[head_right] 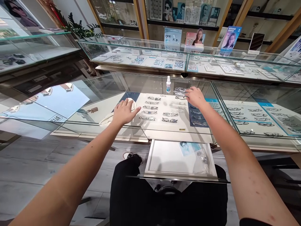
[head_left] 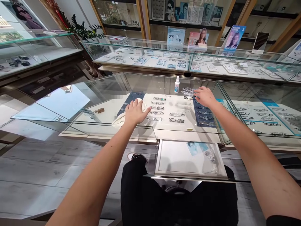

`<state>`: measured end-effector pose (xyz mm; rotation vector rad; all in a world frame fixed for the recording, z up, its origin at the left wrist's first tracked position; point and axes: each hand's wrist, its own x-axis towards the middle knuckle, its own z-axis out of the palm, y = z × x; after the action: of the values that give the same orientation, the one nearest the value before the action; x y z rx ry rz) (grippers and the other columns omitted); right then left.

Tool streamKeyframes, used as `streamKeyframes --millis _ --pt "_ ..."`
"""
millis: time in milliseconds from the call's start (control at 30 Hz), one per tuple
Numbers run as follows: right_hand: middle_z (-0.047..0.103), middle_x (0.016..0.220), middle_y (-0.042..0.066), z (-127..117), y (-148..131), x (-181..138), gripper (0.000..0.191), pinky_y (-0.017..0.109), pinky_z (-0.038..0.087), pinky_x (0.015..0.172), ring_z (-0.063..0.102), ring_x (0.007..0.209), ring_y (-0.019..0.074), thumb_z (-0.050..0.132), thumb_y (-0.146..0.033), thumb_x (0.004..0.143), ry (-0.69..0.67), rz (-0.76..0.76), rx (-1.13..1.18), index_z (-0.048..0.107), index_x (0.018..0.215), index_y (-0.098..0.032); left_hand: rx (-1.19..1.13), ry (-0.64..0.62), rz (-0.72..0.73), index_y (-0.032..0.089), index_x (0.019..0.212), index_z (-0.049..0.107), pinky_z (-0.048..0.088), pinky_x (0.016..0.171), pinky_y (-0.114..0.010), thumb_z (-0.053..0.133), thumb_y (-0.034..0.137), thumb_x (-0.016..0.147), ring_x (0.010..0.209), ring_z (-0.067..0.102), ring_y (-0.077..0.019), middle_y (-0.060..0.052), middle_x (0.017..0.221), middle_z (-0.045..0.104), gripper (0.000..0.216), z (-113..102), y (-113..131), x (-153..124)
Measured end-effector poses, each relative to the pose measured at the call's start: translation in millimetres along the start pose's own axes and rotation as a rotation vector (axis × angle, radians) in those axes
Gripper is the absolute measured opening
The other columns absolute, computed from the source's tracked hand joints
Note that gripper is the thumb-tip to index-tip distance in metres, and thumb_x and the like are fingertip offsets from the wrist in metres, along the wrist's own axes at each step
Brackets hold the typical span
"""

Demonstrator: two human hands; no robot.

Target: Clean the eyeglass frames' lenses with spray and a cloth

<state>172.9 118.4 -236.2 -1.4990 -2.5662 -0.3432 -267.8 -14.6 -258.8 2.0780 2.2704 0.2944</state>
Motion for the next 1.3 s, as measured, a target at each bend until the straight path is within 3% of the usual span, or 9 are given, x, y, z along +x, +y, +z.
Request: streamKeyframes --millis 367,500,667,800,933,1033,1100,1200,1300 --pt "0.077 0.147 0.01 22 0 18 0.042 0.059 0.044 0.113 0.053 0.142 0.0372 0.05 -0.023 0.103 0.05 -0.044 0.048 0.083 0.128 -0.019 -0.036 0.013 -0.003 0.014 0.173 0.041 0.022 0.136 -0.058 0.025 0.081 0.102 0.171 0.026 -0.0405 -0.018 0.184 0.029 0.098 2 -1 0" --pt "0.078 0.144 0.014 23 -7 18 0.045 0.059 0.043 0.114 0.054 0.138 0.0372 0.049 -0.021 0.102 0.056 -0.022 0.05 0.081 0.133 -0.016 -0.042 0.007 -0.005 0.015 0.173 0.04 0.022 0.136 -0.057 0.025 0.08 0.102 0.171 0.024 -0.0394 -0.018 0.184 0.028 0.098 1 -1 0" --pt "0.081 0.135 0.014 12 -17 11 0.046 0.059 0.043 0.112 0.055 0.133 0.038 0.042 -0.022 0.107 0.105 0.01 0.066 0.084 0.126 -0.017 -0.028 0.01 -0.005 0.016 0.173 0.041 0.022 0.136 -0.057 0.024 0.081 0.102 0.171 0.025 -0.0391 -0.017 0.184 0.029 0.098 1 0 0" --pt "0.08 0.139 0.012 -20 -39 -11 0.047 0.062 0.043 0.112 0.057 0.133 0.0389 0.042 -0.023 0.108 0.192 0.027 0.109 0.082 0.133 -0.019 -0.017 0.01 -0.007 0.017 0.173 0.042 0.023 0.135 -0.056 0.023 0.082 0.101 0.171 0.025 -0.0397 -0.017 0.184 0.029 0.099 1 0 0" --pt "0.076 0.148 0.007 -83 -85 -53 0.05 0.061 0.044 0.117 0.056 0.143 0.0362 0.037 -0.033 0.114 0.209 -0.073 0.241 0.076 0.145 -0.025 -0.023 0.008 -0.003 0.015 0.174 0.04 0.022 0.136 -0.056 0.022 0.082 0.101 0.171 0.025 -0.04 -0.018 0.184 0.028 0.101 2 -1 1" --pt "0.076 0.146 0.004 -128 -128 -95 0.049 0.058 0.046 0.119 0.06 0.144 0.0338 0.039 -0.042 0.115 0.028 -0.196 0.467 0.076 0.145 -0.033 -0.026 0.0 -0.004 0.014 0.174 0.039 0.021 0.136 -0.057 0.022 0.083 0.1 0.171 0.024 -0.0406 -0.018 0.185 0.027 0.102 3 -1 2" --pt "0.077 0.143 0.002 -140 -154 -126 0.042 0.053 0.052 0.116 0.066 0.139 0.0309 0.046 -0.046 0.114 -0.135 -0.273 0.69 0.078 0.141 -0.04 -0.024 -0.001 -0.007 0.015 0.174 0.039 0.021 0.136 -0.057 0.022 0.083 0.1 0.172 0.023 -0.0402 -0.017 0.185 0.027 0.102 3 -1 2" --pt "0.081 0.136 0.001 -119 -188 -167 0.036 0.046 0.057 0.11 0.072 0.129 0.0262 0.053 -0.039 0.112 -0.335 -0.325 0.892 0.081 0.135 -0.041 -0.015 0.001 -0.007 0.014 0.174 0.04 0.021 0.136 -0.056 0.023 0.082 0.101 0.172 0.023 -0.0399 -0.017 0.184 0.027 0.101 4 -1 2" --pt "0.083 0.132 0.006 -60 -207 -187 0.038 0.046 0.058 0.109 0.072 0.126 0.0275 0.051 -0.027 0.111 -0.335 -0.33 0.777 0.083 0.131 -0.033 -0.01 0.006 -0.003 0.014 0.173 0.039 0.021 0.136 -0.057 0.023 0.081 0.102 0.171 0.024 -0.0404 -0.018 0.184 0.027 0.1 4 -1 1"
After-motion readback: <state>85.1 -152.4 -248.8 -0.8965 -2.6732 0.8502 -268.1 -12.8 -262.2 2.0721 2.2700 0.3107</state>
